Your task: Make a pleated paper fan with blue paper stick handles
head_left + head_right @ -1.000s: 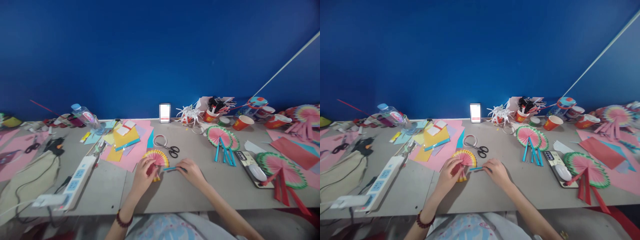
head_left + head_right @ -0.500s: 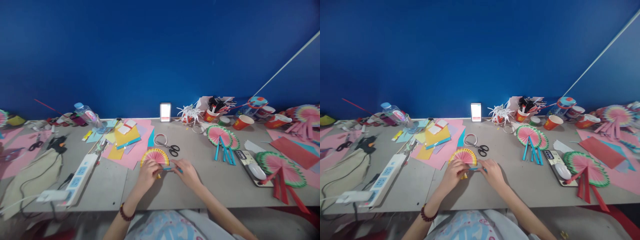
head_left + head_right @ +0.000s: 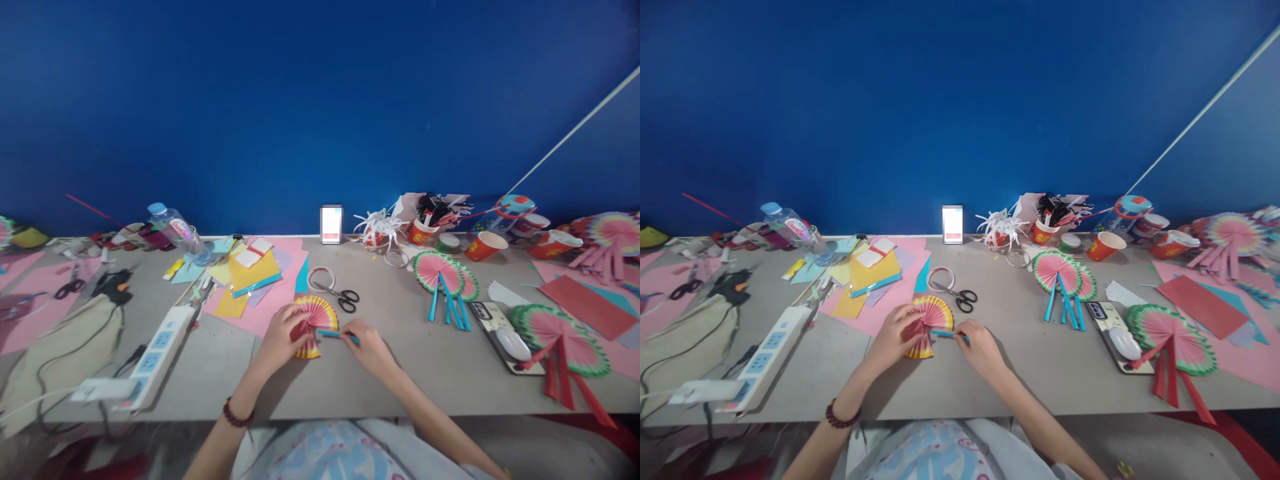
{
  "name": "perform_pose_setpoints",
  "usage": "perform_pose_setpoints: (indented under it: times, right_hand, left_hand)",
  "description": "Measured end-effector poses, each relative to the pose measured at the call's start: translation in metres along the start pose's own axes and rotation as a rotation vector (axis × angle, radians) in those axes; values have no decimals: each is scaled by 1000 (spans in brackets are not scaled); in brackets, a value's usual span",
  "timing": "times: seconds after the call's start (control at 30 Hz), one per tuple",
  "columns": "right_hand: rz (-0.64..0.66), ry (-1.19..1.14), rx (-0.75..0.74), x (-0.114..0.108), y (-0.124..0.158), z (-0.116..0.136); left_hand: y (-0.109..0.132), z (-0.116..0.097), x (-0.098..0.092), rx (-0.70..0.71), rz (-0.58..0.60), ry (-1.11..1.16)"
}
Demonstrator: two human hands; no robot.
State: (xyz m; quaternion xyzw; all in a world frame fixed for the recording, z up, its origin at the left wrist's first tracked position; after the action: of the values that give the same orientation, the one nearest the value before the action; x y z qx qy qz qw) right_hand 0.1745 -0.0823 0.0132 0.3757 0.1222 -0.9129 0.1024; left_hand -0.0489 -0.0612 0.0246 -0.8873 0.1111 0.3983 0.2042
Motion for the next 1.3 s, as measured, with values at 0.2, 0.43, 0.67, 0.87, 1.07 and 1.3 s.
perform_pose_setpoints:
  times: [0.2,0.43,0.67,0.87,1.07,1.3]
  right_hand:
    - [34,54,72,10,-3,5]
    - [29,163,80,13,-11,8]
    - [-20,182,33,24,-13,10]
    - [-79,168,-12,27,-12,10]
    - [-124,198,-48,29,-11,7]
    - [-135,243,-67,33,-12,8]
  left_hand:
    - [1,6,3,66,140,-35]
    - [3,7,6,68,111,-33]
    - [5,5,7,58,118,-44]
    - [4,5,8,63,105,-37]
    - [5,5,7,61,95,-51]
    - [4,2,7,64,83,-66]
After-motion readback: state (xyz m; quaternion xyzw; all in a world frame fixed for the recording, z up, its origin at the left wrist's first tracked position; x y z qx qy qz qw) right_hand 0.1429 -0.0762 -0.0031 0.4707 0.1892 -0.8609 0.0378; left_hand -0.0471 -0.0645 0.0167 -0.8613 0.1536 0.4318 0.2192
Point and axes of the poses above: each hand's wrist, its own y-axis away from the middle knuckle, its own x-axis out of the palm, z = x × y, the point moved 2 cm from there along -y, towards the middle knuckle
